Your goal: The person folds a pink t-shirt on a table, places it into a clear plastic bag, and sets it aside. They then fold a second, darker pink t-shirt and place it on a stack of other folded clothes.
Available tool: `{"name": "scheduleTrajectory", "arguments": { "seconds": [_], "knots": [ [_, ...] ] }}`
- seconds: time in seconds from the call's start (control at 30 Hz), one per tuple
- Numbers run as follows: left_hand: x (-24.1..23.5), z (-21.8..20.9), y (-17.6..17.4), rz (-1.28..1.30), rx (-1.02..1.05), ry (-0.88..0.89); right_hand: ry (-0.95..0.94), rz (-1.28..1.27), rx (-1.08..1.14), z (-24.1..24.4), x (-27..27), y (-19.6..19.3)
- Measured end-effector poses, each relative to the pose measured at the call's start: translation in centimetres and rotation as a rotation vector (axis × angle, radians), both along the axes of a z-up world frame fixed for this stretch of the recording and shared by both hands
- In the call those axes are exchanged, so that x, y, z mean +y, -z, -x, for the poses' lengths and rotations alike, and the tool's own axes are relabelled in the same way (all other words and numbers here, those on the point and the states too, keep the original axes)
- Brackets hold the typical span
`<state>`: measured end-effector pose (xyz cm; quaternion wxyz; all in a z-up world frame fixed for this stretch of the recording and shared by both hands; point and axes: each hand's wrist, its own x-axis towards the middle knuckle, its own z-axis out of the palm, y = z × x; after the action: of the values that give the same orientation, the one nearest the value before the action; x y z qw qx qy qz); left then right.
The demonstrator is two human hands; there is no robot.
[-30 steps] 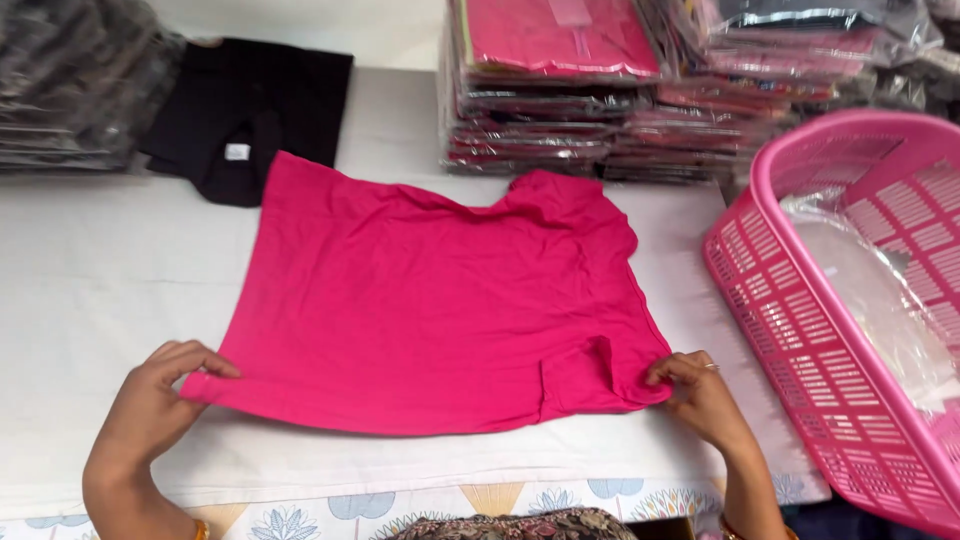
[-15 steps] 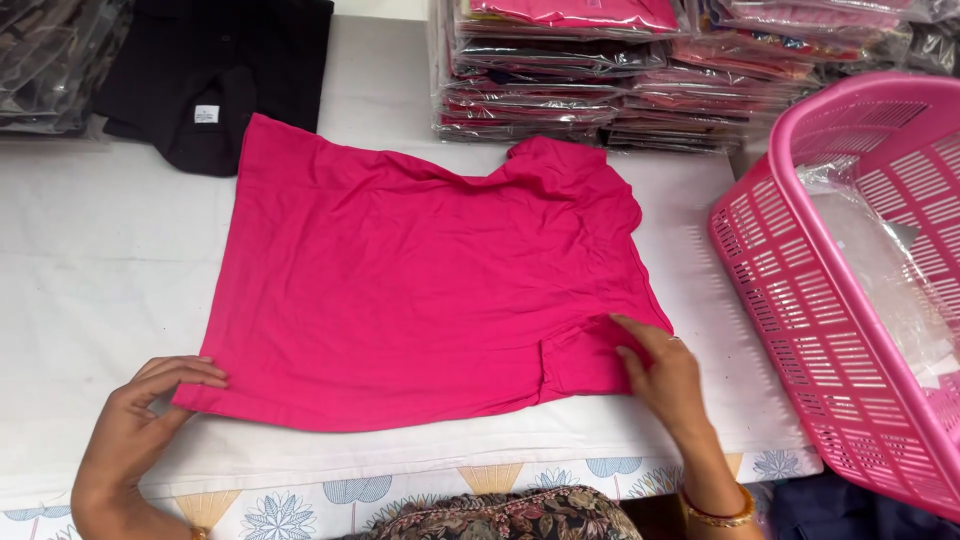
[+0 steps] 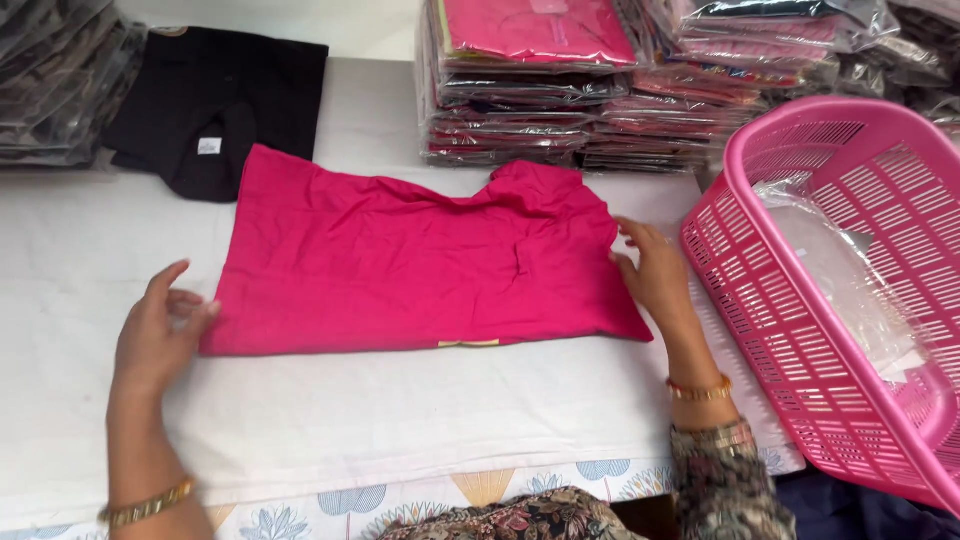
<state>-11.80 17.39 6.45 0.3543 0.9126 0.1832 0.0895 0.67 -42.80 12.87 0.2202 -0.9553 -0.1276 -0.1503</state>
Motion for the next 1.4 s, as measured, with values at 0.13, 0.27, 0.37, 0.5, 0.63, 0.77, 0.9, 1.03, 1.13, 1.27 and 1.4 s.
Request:
{"name": "scheduleTrajectory", "arguments": {
  "seconds": [0.13,0.27,0.37,0.5,0.63,0.77,0.9,1.03,1.13,1.27,1.4],
  "knots": [
    [-0.6,3.3,1.4,0.049,-0.019,0.022,0.058,-0.070,0.074,4.6,-3.0,0.5],
    [-1.7,4.2,1.2,0.198,0.059,-0.006,0.089,-0.147,0.231,8.2,-5.7,2.7],
    [-2.3,4.2,0.8,0.177,0.146,-0.019,-0.001,-0.040,0.198,9.8,-4.9,3.3],
    [-2.0,4.4,1.8,0.147,0.138,0.024,-0.074,0.149,-0.042,10.5,-3.8,5.1],
    [-2.1,5.6,-0.4,0.255,0.031,-0.018,0.004,0.156,-0.096,10.0,-4.3,5.5],
    [-1.9,7.8,-2.1,0.249,-0.033,-0.031,0.081,0.173,-0.185,9.7,-5.4,4.3],
    [-2.5,9.9,-3.0,0.100,0.172,-0.047,0.121,0.216,-0.212,10.9,-5.7,2.5],
    [-2.6,11.1,-1.7,0.050,0.317,-0.033,0.072,0.306,-0.101,12.1,-6.0,2.2],
    [-4.6,10.1,-2.7,-0.235,0.307,-0.005,-0.025,0.333,0.033,12.2,-4.5,0.8],
    [-11.5,6.0,-4.1,-0.458,-0.073,0.297,-0.245,0.167,0.070,10.9,0.3,0.9],
    [-20.9,1.8,0.8,-0.533,-0.092,0.895,-0.591,0.325,0.194,9.9,8.4,4.1]
  ]
}}
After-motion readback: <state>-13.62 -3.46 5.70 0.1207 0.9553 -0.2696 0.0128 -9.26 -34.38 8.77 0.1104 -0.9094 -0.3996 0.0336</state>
